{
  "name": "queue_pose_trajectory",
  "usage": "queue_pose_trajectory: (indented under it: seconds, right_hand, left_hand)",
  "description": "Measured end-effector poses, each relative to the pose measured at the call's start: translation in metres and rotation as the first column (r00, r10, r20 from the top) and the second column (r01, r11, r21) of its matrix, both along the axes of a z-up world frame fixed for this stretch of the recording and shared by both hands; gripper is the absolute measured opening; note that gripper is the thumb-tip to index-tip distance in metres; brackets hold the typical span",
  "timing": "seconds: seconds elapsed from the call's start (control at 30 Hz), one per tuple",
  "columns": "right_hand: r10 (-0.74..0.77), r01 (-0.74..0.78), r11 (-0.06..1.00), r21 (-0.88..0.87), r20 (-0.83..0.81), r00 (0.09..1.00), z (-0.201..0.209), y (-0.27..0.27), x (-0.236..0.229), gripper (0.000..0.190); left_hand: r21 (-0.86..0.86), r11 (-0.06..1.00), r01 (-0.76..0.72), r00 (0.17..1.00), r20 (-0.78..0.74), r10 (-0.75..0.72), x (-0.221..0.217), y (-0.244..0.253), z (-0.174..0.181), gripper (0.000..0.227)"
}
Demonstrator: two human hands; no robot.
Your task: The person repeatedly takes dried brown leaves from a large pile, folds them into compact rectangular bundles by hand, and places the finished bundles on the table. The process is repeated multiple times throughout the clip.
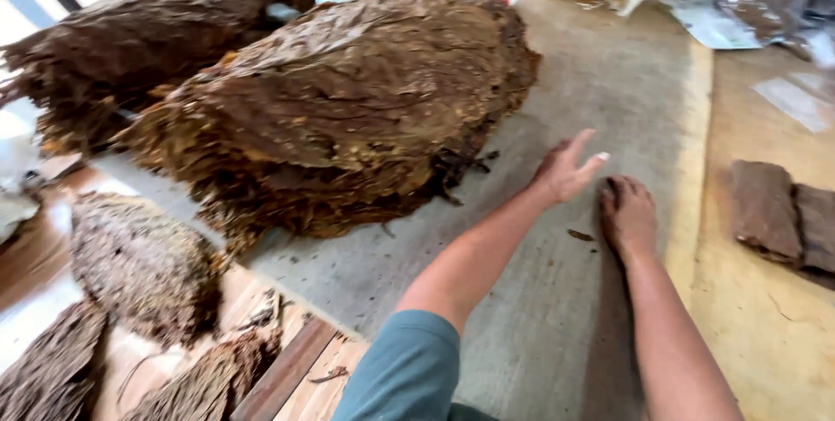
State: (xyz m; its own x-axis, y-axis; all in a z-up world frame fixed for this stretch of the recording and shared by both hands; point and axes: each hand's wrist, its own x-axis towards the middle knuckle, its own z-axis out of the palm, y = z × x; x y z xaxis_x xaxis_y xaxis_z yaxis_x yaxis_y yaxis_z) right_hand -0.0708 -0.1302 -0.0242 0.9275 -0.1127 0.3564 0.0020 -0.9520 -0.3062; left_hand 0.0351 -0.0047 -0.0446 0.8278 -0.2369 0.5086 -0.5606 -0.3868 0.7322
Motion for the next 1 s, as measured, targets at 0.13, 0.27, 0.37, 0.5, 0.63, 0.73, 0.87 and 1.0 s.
queue_pose_trajectory:
  seconds: [0.13,0.27,0.37,0.5,0.63,0.73,0.87,1.0]
  right_hand:
    - [0.048,-0.045,0.998,-0.042,0.065,0.997,0.006,0.004,-0.013,0.034]
    - [0.000,0.001,0.999,0.049,-0.013,1.000,0.011,0.008,-0.013,0.038]
    - [0.004,-0.002,0.998,0.059,-0.019,1.000,0.013,0.008,-0.015,0.037]
    - [0.029,-0.030,0.999,0.036,0.038,0.999,0.006,0.005,-0.012,0.036]
    - [0.015,-0.016,1.000,0.023,0.059,0.998,-0.003,-0.002,-0.008,0.036]
    - [0.049,-0.048,0.999,-0.011,0.111,0.993,-0.010,-0.008,-0.003,0.035]
    - [0.011,-0.013,0.999,0.034,0.072,0.997,-0.002,-0.002,-0.009,0.038]
    - [0.020,-0.025,0.998,0.062,0.076,0.997,0.003,0.002,-0.013,0.036]
  left_hand:
    - [0.100,0.961,0.258,0.941,0.199,-0.273,-0.060,0.074,0.100,0.041]
    - [0.392,0.905,0.166,0.961,0.141,-0.238,-0.139,0.225,0.257,0.037]
    - [0.451,0.869,-0.203,0.971,0.206,0.120,-0.162,0.327,0.305,0.029]
    - [0.557,0.599,-0.576,0.771,0.127,0.623,-0.152,0.445,0.299,0.037]
    - [0.534,0.728,-0.429,0.793,-0.164,0.587,-0.169,0.458,0.302,0.032]
    - [0.445,0.715,-0.539,0.797,-0.006,0.604,-0.151,0.467,0.279,0.014]
    - [0.325,0.719,-0.614,0.780,0.113,0.615,-0.148,0.453,0.282,0.016]
    - [0.084,0.810,-0.581,0.810,-0.038,0.585,-0.149,0.435,0.304,0.013]
